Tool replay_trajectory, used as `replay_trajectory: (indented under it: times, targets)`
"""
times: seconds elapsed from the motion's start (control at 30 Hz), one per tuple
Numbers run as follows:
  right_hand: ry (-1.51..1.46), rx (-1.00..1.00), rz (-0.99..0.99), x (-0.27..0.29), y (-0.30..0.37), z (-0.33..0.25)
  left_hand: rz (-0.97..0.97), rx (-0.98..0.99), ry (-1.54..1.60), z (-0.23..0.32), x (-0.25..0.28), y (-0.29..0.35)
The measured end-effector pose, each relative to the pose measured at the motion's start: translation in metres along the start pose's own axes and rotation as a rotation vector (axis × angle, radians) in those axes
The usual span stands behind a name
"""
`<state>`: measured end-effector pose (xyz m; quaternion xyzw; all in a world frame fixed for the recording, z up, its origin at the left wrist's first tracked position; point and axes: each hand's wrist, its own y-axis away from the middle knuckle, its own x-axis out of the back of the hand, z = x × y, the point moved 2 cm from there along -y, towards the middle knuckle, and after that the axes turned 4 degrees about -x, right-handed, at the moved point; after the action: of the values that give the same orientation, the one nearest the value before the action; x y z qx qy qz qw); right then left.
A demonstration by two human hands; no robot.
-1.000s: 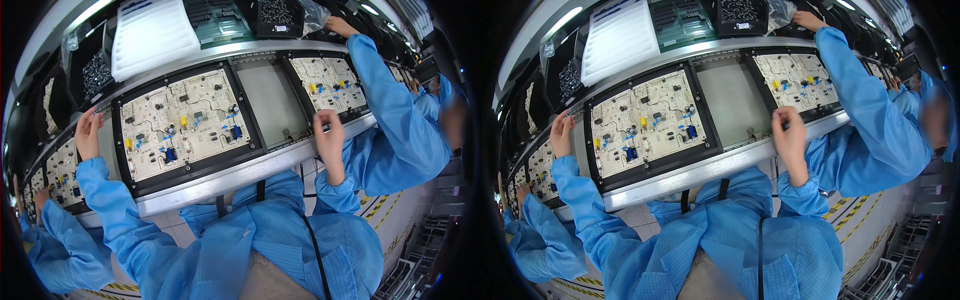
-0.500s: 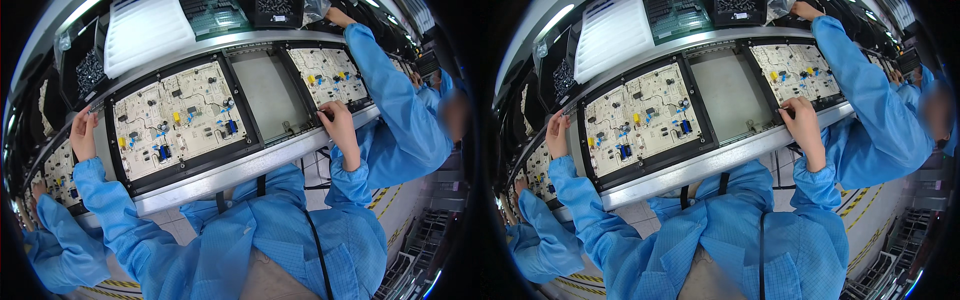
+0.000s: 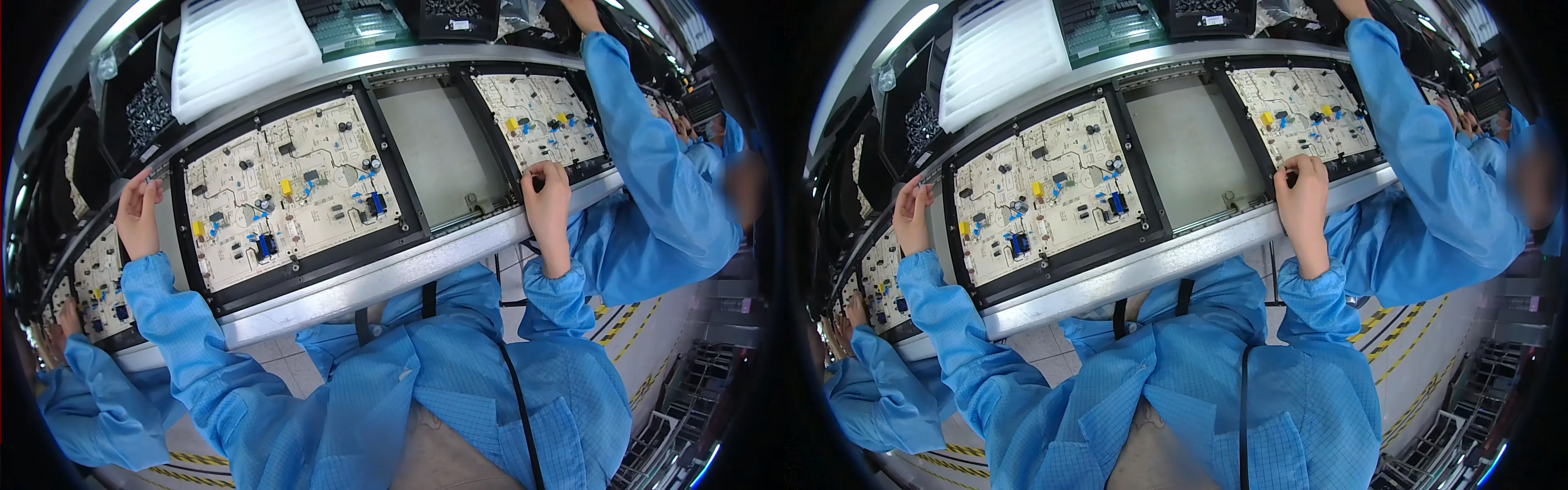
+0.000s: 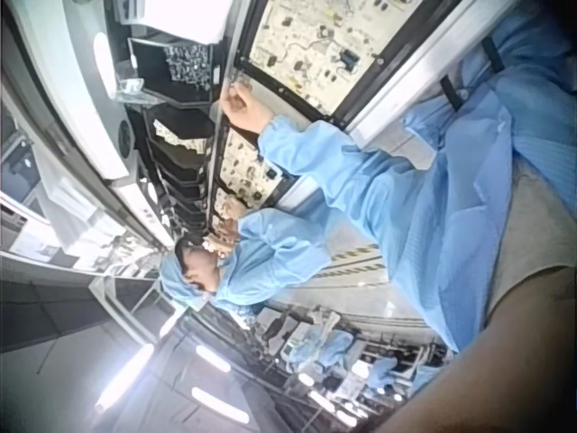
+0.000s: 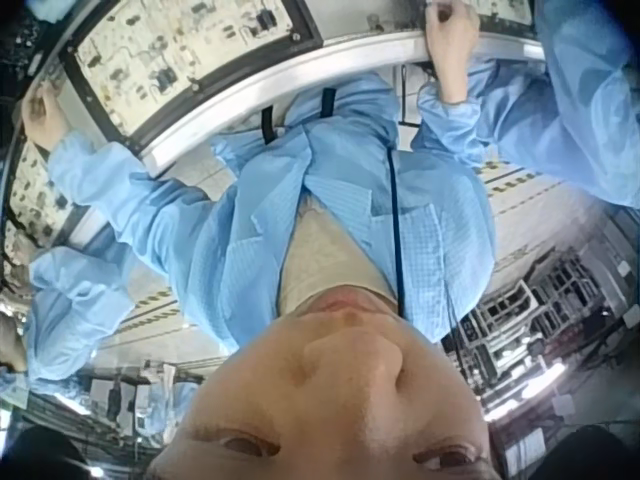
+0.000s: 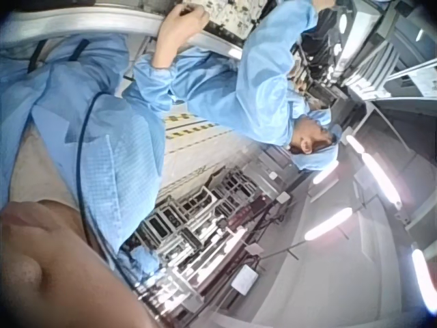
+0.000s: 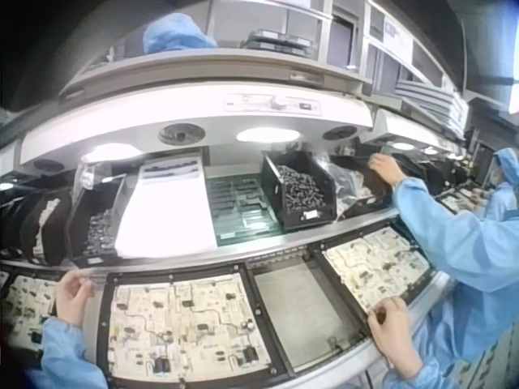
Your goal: Manually place electronic components into a printed circuit board on a conveyor assembly line.
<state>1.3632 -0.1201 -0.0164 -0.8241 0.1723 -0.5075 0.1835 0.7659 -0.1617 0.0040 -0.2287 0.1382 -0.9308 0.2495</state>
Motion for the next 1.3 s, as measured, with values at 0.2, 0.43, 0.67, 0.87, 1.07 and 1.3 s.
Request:
replay_trajectory:
  times: [0.2, 0.43, 0.67, 0.87, 1.07, 1.3]
  targets:
    - [-0.24, 0.001, 0.078, 0.02, -0.009, 0.001, 0.0, -0.013, 0.007, 0.011, -0.008, 0.005]
    - [-0.425, -0.057, -0.063, 0.033, -0.081, 0.024, -0.105, -0.08, 0.087, 0.088, -0.066, 0.031]
    - [-0.238, 0.219, -0.325, 0.0, -0.194, 0.049, -0.346, -0.114, 0.136, 0.154, -0.157, 0.045]
    - [-0.111, 0.277, -0.451, -0.035, -0.201, 0.073, -0.5, -0.162, 0.21, 0.176, -0.244, 0.058]
    - [-0.166, 0.34, -0.518, -0.036, -0.196, 0.07, -0.694, -0.031, 0.217, 0.189, -0.268, 0.081]
    - [-0.145, 0.299, -0.533, -0.039, -0.198, 0.072, -0.684, -0.007, 0.174, 0.187, -0.266, 0.081]
